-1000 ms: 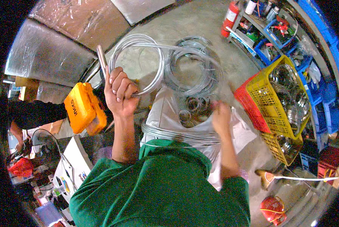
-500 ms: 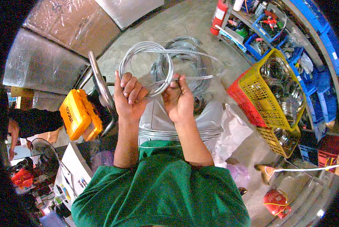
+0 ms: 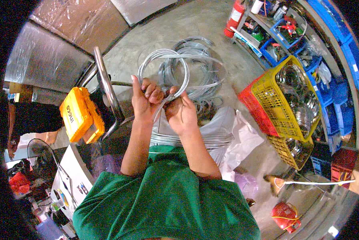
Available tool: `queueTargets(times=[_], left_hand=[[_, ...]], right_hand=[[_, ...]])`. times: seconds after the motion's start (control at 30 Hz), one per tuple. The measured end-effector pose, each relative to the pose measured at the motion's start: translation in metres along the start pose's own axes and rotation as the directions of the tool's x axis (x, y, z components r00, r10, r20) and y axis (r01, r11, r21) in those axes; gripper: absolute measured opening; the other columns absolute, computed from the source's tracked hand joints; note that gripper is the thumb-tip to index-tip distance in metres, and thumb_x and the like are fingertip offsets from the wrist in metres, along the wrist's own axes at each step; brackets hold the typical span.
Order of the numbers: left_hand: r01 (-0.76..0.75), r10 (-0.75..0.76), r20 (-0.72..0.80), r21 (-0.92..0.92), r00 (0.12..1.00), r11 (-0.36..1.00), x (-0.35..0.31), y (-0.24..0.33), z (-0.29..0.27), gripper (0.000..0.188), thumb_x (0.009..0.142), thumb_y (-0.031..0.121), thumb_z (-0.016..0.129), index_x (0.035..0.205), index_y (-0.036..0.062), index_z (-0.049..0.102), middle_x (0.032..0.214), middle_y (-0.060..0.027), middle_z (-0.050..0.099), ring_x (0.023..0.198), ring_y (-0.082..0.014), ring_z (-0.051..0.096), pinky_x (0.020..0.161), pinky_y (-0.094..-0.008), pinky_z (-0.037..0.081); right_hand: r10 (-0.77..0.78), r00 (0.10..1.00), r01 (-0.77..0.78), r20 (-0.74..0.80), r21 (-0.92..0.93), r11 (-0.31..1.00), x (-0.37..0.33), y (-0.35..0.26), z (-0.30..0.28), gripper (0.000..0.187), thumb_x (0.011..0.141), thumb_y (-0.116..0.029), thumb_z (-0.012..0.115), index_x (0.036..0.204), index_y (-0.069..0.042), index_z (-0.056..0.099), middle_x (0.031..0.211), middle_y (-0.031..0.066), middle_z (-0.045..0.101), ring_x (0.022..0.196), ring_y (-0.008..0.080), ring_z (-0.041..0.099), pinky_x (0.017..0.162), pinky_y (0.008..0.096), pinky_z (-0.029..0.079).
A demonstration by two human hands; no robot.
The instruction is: The person coils a length of gray wire by hand, forming loops and securing them with a twist tie. The person repeatedly handles the wire, adjusts the coil shape, and places the finished coil on a pile of similar coils.
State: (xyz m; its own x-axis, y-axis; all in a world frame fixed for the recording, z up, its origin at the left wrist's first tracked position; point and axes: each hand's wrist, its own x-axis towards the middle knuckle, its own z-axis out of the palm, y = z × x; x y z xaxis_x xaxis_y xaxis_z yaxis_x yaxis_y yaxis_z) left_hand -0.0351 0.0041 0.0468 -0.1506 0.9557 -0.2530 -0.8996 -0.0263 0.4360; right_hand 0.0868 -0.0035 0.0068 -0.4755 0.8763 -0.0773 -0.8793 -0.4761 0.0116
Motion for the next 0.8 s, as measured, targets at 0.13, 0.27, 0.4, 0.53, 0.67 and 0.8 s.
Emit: queueTargets(times=[0.13, 0.27, 0.4, 0.53, 0.67, 0.8], left_hand=[[-0.109, 0.138, -0.179, 0.162, 0.974, 0.981, 0.001, -0.019, 0.001, 0.057, 0.100, 0.063, 0.040, 0.072, 0.0140, 0.035, 0.060, 0.0004, 0.031, 0.052, -0.0159, 0.037, 0.051, -0.0303, 0.034], [-0.308, 0.347, 0.019, 0.510, 0.938, 0.803, -0.002, -0.036, -0.005, 0.057, 0.103, 0.061, 0.035, 0.074, 0.0125, 0.037, 0.064, -0.0020, 0.039, 0.057, -0.0159, 0.039, 0.057, -0.0322, 0.037], [-0.338, 0.307, 0.161, 0.622, 0.938, 0.707, -0.005, -0.041, -0.019, 0.057, 0.103, 0.062, 0.034, 0.075, 0.0118, 0.038, 0.069, -0.0034, 0.045, 0.067, -0.0153, 0.043, 0.064, -0.0315, 0.038], [-0.383, 0.236, 0.307, 0.625, 0.922, 0.680, -0.007, -0.050, -0.030, 0.057, 0.103, 0.062, 0.035, 0.076, 0.0109, 0.040, 0.073, -0.0045, 0.048, 0.076, -0.0169, 0.050, 0.068, -0.0304, 0.042], [-0.275, -0.005, 0.394, 0.649, 0.919, 0.710, -0.010, -0.050, -0.034, 0.054, 0.104, 0.055, 0.038, 0.084, 0.0060, 0.050, 0.085, -0.0058, 0.057, 0.080, -0.0170, 0.053, 0.066, -0.0282, 0.044], [-0.243, -0.371, 0.479, 0.813, 0.795, 0.529, -0.015, -0.027, -0.031, 0.046, 0.105, 0.041, 0.046, 0.108, -0.0020, 0.062, 0.087, -0.0048, 0.060, 0.074, -0.0152, 0.057, 0.070, -0.0296, 0.048]], right_hand=[[-0.029, 0.998, 0.039, 0.047, -0.225, 0.973, 0.001, 0.006, 0.002, 0.034, 0.099, -0.039, 0.058, 0.101, -0.005, 0.063, 0.100, 0.0074, 0.063, 0.102, 0.0198, 0.058, 0.092, 0.0349, 0.046], [-0.048, 0.995, -0.004, -0.083, -0.541, 0.841, 0.002, -0.005, 0.005, 0.030, 0.094, -0.035, 0.068, 0.104, -0.007, 0.064, 0.100, 0.0078, 0.068, 0.097, 0.0201, 0.064, 0.088, 0.0343, 0.049], [0.164, 0.978, -0.206, -0.126, -0.530, 0.822, -0.001, -0.035, 0.005, 0.024, 0.094, -0.023, 0.069, 0.108, -0.005, 0.063, 0.100, 0.0068, 0.069, 0.096, 0.0197, 0.066, 0.086, 0.0326, 0.050], [0.347, 0.903, -0.430, -0.254, -0.499, 0.752, 0.000, -0.070, -0.004, 0.021, 0.096, -0.020, 0.064, 0.113, -0.008, 0.062, 0.100, 0.0075, 0.069, 0.095, 0.0230, 0.067, 0.085, 0.0438, 0.057], [0.386, 0.889, -0.458, -0.247, -0.444, 0.770, 0.001, -0.083, -0.022, 0.021, 0.101, -0.023, 0.054, 0.113, -0.006, 0.062, 0.101, 0.0121, 0.069, 0.086, 0.0292, 0.071, 0.074, 0.0489, 0.061], [0.410, 0.868, -0.494, -0.280, -0.411, 0.766, -0.005, -0.086, -0.037, 0.026, 0.103, -0.021, 0.048, 0.109, 0.001, 0.060, 0.095, 0.0169, 0.069, 0.081, 0.0330, 0.071, 0.072, 0.0490, 0.061]])
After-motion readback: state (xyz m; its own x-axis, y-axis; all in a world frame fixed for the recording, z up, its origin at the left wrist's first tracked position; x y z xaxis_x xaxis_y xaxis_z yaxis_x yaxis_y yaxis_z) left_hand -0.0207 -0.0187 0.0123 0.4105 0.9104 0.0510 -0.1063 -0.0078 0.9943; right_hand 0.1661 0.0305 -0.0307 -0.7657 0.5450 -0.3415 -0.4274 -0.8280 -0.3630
